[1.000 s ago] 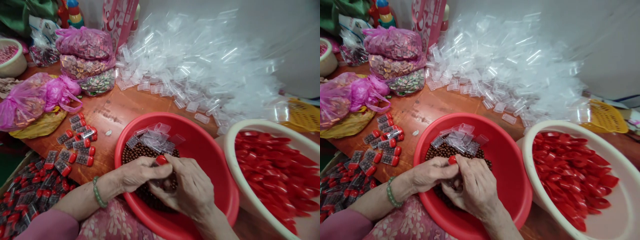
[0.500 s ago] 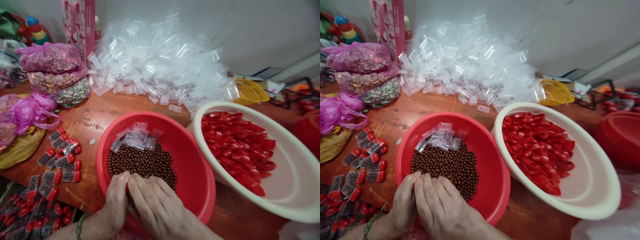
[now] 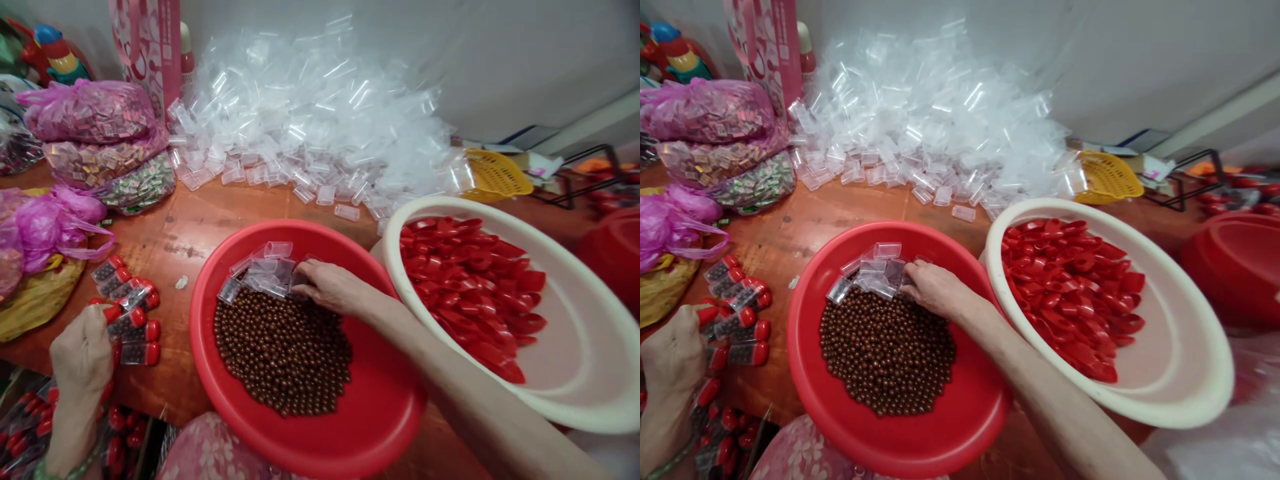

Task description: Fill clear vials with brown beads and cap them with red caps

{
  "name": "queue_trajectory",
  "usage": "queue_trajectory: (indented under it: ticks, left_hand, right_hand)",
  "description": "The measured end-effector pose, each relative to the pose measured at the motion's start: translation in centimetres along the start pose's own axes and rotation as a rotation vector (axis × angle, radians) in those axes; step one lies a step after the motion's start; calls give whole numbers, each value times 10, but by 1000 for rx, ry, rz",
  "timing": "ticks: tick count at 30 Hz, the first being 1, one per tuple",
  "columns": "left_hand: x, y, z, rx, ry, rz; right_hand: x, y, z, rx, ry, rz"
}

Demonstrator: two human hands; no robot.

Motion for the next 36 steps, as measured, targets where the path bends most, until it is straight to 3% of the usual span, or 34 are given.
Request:
queue_trajectory:
  ticks: [3, 5, 7, 12, 15, 20, 23, 26, 31, 36]
  left_hand:
    - [3, 1, -1, -73, -352, 178]
    - [-6, 4, 11, -163, -425, 211]
    - [-21, 9, 29, -262, -387, 188]
    - [-83, 27, 82, -485, -174, -23]
    - [-109, 33, 95, -534, -139, -65]
    - [-118, 31, 91, -542, -140, -120]
    - [-116, 30, 90, -546, -149, -149]
    - [-116, 30, 90, -543, -136, -159]
    - [-119, 30, 91, -555, -113, -163]
    - [-121, 30, 92, -547, -132, -194]
  right_hand:
    - [-4, -5, 1, 5, -59, -66]
    - [-7, -3, -2, 19, -108, -96]
    - [-11, 2, -3, 28, -152, -111]
    - [-20, 15, 3, 5, -245, -73]
    - [-19, 18, 11, -33, -331, -20]
    - [-10, 12, 25, -169, -379, 219]
    - [-12, 7, 24, -211, -402, 262]
    - [-19, 8, 24, -249, -472, 196]
    - [-44, 20, 23, -343, -682, -43]
    - [-74, 32, -3, -371, -923, -246]
Point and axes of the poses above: each hand's wrist, its own y-axis away from the middle knuckle, its own x-axis out of the back of the hand, z = x × y, the point moved 5 cm from there along -y, towards the middle knuckle, and after that the axes turned 1 degree about -x, right-handed, at the moved point
